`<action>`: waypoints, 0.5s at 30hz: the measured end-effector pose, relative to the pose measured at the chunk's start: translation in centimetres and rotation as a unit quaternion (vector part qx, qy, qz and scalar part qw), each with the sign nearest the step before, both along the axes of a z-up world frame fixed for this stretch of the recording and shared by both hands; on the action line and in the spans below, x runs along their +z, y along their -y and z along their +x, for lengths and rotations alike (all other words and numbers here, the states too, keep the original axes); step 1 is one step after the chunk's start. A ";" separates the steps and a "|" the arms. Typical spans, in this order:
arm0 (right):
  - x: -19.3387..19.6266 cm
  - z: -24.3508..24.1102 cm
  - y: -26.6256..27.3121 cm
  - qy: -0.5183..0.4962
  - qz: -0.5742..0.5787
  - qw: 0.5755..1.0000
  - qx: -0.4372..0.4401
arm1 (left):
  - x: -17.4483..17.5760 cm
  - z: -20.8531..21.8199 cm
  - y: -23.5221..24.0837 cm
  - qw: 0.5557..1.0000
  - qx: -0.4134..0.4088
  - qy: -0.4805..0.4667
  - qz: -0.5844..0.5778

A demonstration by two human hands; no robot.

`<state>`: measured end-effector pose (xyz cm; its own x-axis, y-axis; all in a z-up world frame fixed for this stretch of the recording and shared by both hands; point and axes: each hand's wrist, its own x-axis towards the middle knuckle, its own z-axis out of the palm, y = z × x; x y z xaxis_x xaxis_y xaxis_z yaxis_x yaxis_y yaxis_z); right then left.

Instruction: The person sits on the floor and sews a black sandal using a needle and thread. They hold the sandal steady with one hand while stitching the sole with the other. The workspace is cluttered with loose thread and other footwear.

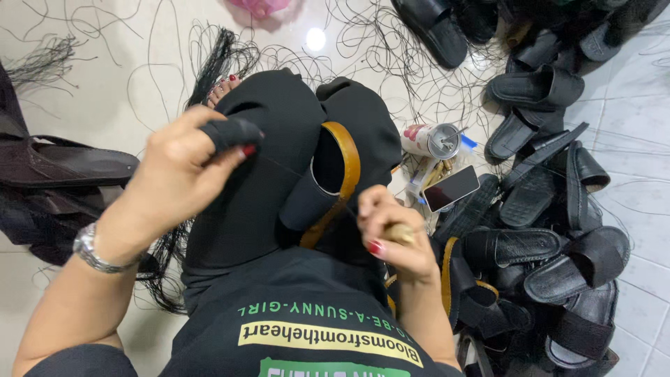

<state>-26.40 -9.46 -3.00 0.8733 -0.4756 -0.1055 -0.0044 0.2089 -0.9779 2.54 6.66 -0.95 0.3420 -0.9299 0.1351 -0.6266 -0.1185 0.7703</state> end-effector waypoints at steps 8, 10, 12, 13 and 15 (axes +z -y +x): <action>0.9 0.2 0.1 -0.171 -0.390 0.861 -0.279 | -0.6 -1.6 1.1 0.998 -0.053 0.003 -0.039; 1.8 -1.0 0.2 -0.144 -0.381 0.909 -0.089 | -0.7 -1.8 0.7 0.998 -0.054 0.009 -0.039; 1.8 -0.6 -0.6 -0.185 -0.481 0.855 -0.057 | -0.8 -1.6 0.6 0.998 -0.052 0.011 -0.034; 1.8 -0.3 -0.9 -0.223 -0.576 0.786 -0.028 | -0.9 -1.5 0.6 0.998 -0.054 0.014 -0.033; 1.6 1.4 -1.3 -0.188 -0.581 0.789 -0.068 | -1.3 -0.6 0.6 0.996 -0.059 0.048 -0.050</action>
<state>-25.00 -8.19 -1.38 0.8170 -0.5284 0.2309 -0.3944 -0.8041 -0.4448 1.97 6.04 -2.28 0.2117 -0.9432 0.2562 -0.7028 0.0353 0.7105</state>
